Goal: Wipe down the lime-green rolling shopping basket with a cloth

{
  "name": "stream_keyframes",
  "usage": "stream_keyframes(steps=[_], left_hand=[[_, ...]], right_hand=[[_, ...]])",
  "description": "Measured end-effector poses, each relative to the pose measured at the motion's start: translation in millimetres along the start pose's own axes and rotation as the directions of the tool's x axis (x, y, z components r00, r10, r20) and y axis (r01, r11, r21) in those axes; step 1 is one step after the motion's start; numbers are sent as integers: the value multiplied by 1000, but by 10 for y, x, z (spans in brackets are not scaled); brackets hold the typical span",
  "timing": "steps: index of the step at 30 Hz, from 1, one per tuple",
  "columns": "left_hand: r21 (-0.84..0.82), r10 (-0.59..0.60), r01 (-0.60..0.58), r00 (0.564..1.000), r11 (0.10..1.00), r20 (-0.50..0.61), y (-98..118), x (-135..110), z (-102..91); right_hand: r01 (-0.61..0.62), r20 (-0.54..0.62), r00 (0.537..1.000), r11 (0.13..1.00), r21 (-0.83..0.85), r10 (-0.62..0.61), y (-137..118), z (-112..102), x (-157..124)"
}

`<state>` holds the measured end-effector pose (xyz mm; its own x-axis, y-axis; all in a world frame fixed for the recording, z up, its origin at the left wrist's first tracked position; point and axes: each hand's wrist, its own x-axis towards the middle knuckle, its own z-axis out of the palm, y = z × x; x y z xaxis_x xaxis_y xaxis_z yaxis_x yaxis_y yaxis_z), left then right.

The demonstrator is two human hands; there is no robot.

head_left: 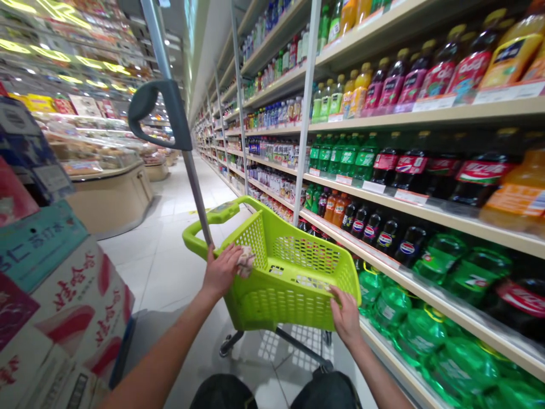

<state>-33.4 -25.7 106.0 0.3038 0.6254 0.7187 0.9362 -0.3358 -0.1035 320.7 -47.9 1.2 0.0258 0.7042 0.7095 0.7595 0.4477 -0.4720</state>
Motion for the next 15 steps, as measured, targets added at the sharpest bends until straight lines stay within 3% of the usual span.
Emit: stream_keyframes(steps=[4, 6, 11, 13, 15], left_hand=[[17, -209, 212, 972, 977, -109, 126, 29, 34], [-1, -243, 244, 966, 970, -88, 282, 43, 87], [-109, -66, 86, 982, 990, 176, 678, 84, 170], [-123, -8, 36, 977, 992, 215, 646, 88, 146], [-115, 22, 2, 978, 993, 208, 457, 72, 78]], right_hand=[[9, 22, 1000, 1000, 11, -9, -63, 20, 4], [11, 33, 999, 1000, 14, -12, -81, 30, 11], [-23, 16, 1000, 1000, -2, 23, -37, 65, 56], [-35, 24, 999, 999, 3, 35, -1, 76, 77], [-41, 40, 998, 999, 15, 41, 24, 82, 91]])
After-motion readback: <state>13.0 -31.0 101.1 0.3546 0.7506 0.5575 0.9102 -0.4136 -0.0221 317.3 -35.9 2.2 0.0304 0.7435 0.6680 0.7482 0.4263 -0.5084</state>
